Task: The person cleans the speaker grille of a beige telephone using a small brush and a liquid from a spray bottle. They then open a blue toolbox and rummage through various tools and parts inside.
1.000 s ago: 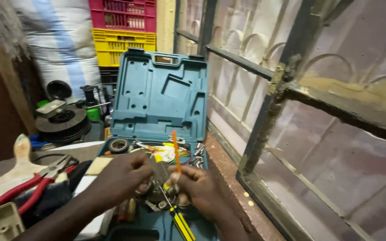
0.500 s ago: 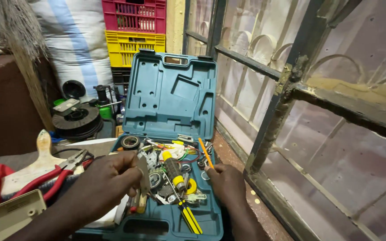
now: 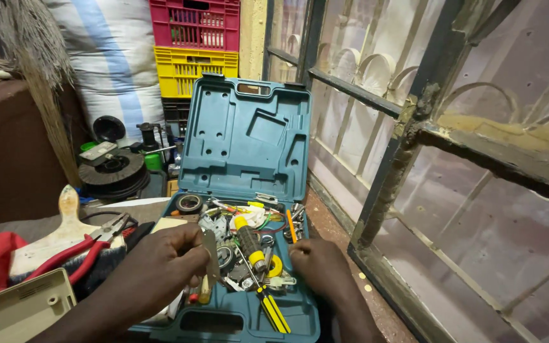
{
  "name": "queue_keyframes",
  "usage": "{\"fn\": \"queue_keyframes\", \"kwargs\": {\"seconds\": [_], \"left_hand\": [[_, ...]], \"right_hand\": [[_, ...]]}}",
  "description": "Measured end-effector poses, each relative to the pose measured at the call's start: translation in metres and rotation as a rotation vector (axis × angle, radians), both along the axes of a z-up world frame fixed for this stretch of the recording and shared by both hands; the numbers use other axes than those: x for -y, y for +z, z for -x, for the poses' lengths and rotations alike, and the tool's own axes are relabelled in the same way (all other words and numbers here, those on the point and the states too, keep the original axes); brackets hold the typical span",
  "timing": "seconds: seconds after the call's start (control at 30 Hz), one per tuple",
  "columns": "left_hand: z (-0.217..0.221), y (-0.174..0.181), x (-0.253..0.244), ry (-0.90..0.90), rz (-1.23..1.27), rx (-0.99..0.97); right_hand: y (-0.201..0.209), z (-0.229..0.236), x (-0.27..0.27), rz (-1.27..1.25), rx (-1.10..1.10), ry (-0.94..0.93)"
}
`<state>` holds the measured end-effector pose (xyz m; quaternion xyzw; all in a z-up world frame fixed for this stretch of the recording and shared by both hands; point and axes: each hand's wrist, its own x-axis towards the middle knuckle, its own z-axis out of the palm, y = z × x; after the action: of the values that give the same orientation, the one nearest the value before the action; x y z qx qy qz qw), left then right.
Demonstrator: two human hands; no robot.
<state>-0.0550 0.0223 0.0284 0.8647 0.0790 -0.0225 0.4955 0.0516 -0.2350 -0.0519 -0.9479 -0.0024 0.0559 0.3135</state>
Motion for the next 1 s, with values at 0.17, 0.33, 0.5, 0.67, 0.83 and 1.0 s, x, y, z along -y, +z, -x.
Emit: {"fn": "queue_keyframes", "kwargs": {"seconds": [0.17, 0.33, 0.5, 0.67, 0.83, 1.0], "left_hand": [[0.006, 0.013, 0.014, -0.005, -0.029, -0.041], [0.008, 0.017, 0.014, -0.032, -0.182, -0.044], [0.010, 0.020, 0.015, -0.037, -0.105, -0.037], [0.010, 0.020, 0.014, -0.037, -0.115, -0.066], [0.002, 0.011, 0.013, -0.047, -0.178, -0.053], [-0.010, -0.008, 0.011, -0.085, -0.217, 0.035]], "right_hand": [[-0.015, -0.009, -0.004, 0.192, 0.000, 0.057], [-0.007, -0.004, -0.008, 0.184, -0.029, 0.036], [0.005, 0.003, -0.012, 0.216, -0.061, 0.059], [-0.012, -0.005, -0.006, 0.041, -0.037, -0.011], [-0.009, -0.007, -0.011, 0.063, -0.055, -0.043], [-0.018, -0.020, -0.009, 0.237, -0.051, 0.030]]}}
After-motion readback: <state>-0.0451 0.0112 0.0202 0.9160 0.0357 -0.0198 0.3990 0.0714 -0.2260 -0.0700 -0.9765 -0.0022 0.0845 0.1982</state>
